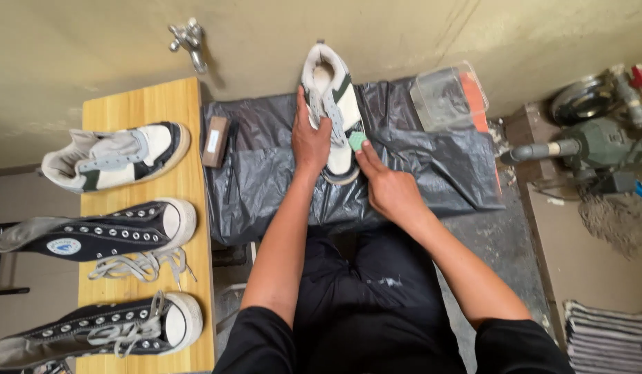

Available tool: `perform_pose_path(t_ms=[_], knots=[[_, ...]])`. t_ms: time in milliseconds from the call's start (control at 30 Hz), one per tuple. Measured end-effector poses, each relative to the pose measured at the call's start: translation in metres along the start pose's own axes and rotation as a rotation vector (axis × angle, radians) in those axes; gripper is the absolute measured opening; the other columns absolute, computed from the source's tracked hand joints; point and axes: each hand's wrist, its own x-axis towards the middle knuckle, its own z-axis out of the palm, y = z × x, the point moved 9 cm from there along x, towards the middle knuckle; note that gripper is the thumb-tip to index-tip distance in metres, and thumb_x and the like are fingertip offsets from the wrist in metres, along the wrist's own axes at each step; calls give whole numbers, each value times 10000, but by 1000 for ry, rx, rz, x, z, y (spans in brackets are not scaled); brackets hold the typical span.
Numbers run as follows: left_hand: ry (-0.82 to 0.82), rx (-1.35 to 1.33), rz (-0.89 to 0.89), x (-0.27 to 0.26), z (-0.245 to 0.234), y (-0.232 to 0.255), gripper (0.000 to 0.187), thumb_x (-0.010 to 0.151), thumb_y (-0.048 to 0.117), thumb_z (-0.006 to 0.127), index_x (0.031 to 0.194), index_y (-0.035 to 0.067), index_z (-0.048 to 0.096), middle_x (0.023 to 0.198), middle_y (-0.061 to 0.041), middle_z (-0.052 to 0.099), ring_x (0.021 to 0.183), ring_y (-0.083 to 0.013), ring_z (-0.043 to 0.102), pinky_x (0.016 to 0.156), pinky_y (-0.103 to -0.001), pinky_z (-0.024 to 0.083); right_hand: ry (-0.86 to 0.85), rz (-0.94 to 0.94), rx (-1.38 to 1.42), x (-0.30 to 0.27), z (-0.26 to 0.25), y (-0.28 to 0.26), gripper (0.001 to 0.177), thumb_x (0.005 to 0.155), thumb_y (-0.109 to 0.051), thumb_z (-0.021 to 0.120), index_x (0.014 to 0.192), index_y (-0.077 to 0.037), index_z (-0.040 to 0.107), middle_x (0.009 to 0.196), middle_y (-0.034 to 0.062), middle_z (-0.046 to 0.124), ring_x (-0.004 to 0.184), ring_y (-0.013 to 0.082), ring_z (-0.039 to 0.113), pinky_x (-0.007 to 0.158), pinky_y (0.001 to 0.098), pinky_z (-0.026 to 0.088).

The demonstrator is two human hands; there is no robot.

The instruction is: The person scrubs the sole and upper parts of a white and green sneaker using a green brush. They hold the shoe in their left hand and scrub with their right hand, focusing on the sole, toe box, and tongue areas.

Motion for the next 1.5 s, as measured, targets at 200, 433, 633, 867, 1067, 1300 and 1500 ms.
perform_pose_path(t_ms=[200, 433, 633, 867, 1067, 1300, 1500], knots=[[-55, 3, 15, 1, 1, 1, 741, 1019, 330, 610, 1645, 165, 250, 1641, -253, 308, 1514, -420, 314, 1259, -529, 253, -120, 17, 378, -46, -8, -15, 554, 907, -82, 461, 1444, -142, 583, 1561, 51, 514, 1194, 392, 627, 878, 527, 580], [-33, 143, 31, -57, -38, 48, 603, 1078, 348, 468, 1596, 74, 328, 1630, -247, 303, 1503, -432, 300, 1231, -592, 222, 225, 56, 708, -45, -38, 38, 506, 934, 50, 554, 1436, -6, 571, 1497, 261, 513, 1354, 459, 465, 1101, 583, 409], [-77, 645, 525, -128, 16, 62, 692, 902, 380, 742, 1474, 80, 495, 1574, -237, 392, 1507, -400, 310, 1258, -570, 135, 256, -118, 333, 42, -70, -7, 470, 1003, -63, 576, 1472, -45, 551, 1571, 173, 479, 1309, 421, 551, 1003, 547, 503], [43, 757, 491, -106, 29, 47, 799, 656, 466, 857, 1337, 123, 618, 1536, -269, 406, 1481, -507, 290, 1225, -658, 209, 144, -357, -210, 133, -63, -66, 433, 979, -143, 520, 1378, -254, 648, 1484, -90, 583, 980, 340, 735, 783, 516, 607], [118, 806, 558, -111, 32, 49, 545, 803, 325, 767, 1288, 120, 626, 1429, -241, 517, 1422, -502, 397, 1200, -607, 334, -17, -408, -529, 134, -33, -63, 457, 930, -92, 497, 1307, -274, 679, 1411, -70, 656, 761, 297, 777, 613, 481, 641], [161, 697, 551, -108, 42, 30, 542, 875, 309, 630, 1277, -54, 613, 1298, -299, 579, 1335, -502, 474, 1195, -553, 373, -235, -403, -333, 84, -11, -58, 504, 894, -79, 484, 1342, -222, 665, 1443, 4, 638, 875, 390, 762, 670, 543, 632], [91, 833, 565, -109, 31, 51, 526, 911, 311, 671, 1382, 109, 552, 1477, -231, 480, 1424, -476, 401, 1220, -570, 312, -89, -414, -231, 132, -56, -69, 428, 931, -81, 534, 1315, -185, 691, 1405, 44, 667, 803, 425, 747, 604, 571, 611]])
